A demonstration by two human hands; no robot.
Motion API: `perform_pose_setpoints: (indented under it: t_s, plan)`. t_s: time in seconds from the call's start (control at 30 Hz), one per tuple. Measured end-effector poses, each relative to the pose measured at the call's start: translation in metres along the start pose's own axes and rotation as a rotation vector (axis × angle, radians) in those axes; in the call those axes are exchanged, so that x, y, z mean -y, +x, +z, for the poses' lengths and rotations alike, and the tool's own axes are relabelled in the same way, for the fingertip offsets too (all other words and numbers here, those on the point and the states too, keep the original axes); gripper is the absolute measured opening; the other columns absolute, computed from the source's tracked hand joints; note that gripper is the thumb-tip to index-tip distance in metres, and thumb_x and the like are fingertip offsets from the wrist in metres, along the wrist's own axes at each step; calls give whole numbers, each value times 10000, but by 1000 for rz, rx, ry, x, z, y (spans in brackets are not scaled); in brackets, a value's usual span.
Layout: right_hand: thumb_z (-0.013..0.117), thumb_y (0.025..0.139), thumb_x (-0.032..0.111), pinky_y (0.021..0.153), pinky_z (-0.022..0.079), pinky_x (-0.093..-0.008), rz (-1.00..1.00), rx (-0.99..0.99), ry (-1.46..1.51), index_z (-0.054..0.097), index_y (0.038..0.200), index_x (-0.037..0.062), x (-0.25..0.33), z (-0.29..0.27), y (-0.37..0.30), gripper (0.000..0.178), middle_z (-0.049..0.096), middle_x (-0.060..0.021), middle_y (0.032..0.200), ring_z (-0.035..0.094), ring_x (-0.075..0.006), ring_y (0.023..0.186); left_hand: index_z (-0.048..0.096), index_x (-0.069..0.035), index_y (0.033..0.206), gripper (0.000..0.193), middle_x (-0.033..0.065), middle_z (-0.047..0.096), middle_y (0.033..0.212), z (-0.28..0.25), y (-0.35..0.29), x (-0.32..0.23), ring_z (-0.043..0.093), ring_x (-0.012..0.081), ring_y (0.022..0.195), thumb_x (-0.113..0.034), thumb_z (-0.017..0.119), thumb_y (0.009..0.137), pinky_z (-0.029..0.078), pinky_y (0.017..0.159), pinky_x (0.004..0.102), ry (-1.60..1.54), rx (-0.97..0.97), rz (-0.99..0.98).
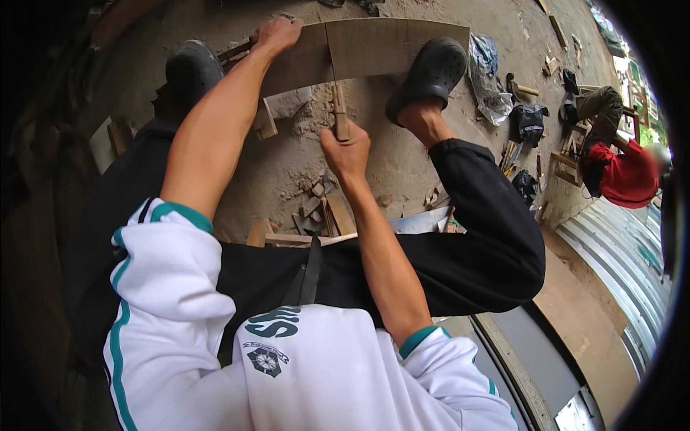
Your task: The person sits on the floor and uses a hand saw to cut a plank of wood that is positioned between their feet. They repeatedly saw back and forth along the plank, occasionally adjusting their grip and the wood's position.
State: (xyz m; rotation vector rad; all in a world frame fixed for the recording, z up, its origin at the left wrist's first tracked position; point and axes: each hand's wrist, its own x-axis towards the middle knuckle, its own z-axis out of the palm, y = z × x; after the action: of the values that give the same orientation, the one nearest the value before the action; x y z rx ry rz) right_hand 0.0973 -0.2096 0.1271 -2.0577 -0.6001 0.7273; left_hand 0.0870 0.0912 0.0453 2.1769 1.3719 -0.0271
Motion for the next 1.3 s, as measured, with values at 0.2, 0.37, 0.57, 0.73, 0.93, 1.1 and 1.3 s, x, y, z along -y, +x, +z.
perform_pose_setpoints:
  t_s: [0.2, 0.37, 0.57, 0.73, 0.93, 1.1, 1.3]
  plan:
    - [599, 752, 123, 587, 461, -373, -176, 35, 25, 653, 862, -13, 27, -56, -67, 183, 575, -187, 649, 605, -287, 588, 680, 49, 1068, 578, 317, 615, 1138, 7, 5, 23, 585, 460, 1095, -428, 396, 906, 415, 993, 510, 59, -14, 9]
    - [617, 760, 100, 525, 413, -332, -21, 84, 35, 639, 829, -21, -18, -43, -32, 142, 514, -89, 578, 525, -110, 569, 682, 36, 1069, 559, 307, 616, 1147, -2, -5, -4, 575, 455, 1112, -418, 396, 909, 382, 1013, 530, -38, 3, 21]
    - [628, 784, 124, 513, 388, -298, 58, 118, 53, 565, 754, -20, 29, -59, -79, 160, 468, -22, 574, 442, -97, 544, 685, 18, 1066, 547, 273, 622, 1168, 30, 15, 30, 567, 437, 1133, -429, 416, 902, 383, 1010, 529, -24, -65, 8]
    - [613, 772, 166, 533, 411, -341, 2, 71, 4, 521, 716, -30, 8, -13, -13, 224, 463, -118, 562, 446, -147, 523, 685, 24, 1055, 549, 276, 626, 1153, 16, 16, 12, 569, 428, 1131, -435, 431, 898, 397, 996, 521, -36, -11, 28]
    - [612, 759, 138, 553, 428, -324, -40, 88, 41, 568, 752, -29, 17, -52, -60, 174, 488, -120, 568, 486, -136, 544, 687, 38, 1025, 554, 289, 631, 1122, 8, 11, 21, 593, 442, 1078, -432, 420, 903, 424, 967, 518, -36, -36, -7]
    - [611, 742, 104, 558, 440, -339, -18, 75, -43, 588, 751, -29, 17, -20, -2, 134, 514, -155, 585, 518, -183, 535, 688, 40, 1026, 559, 294, 631, 1118, -4, 5, 1, 595, 448, 1072, -431, 414, 904, 414, 977, 518, -14, 16, 44]
    - [624, 751, 121, 545, 433, -363, -115, 61, -32, 544, 712, -15, 11, -49, -58, 163, 501, -129, 568, 501, -185, 522, 692, 29, 1032, 553, 305, 629, 1114, 18, 9, 22, 585, 458, 1089, -430, 412, 905, 409, 979, 533, 1, -82, 41]
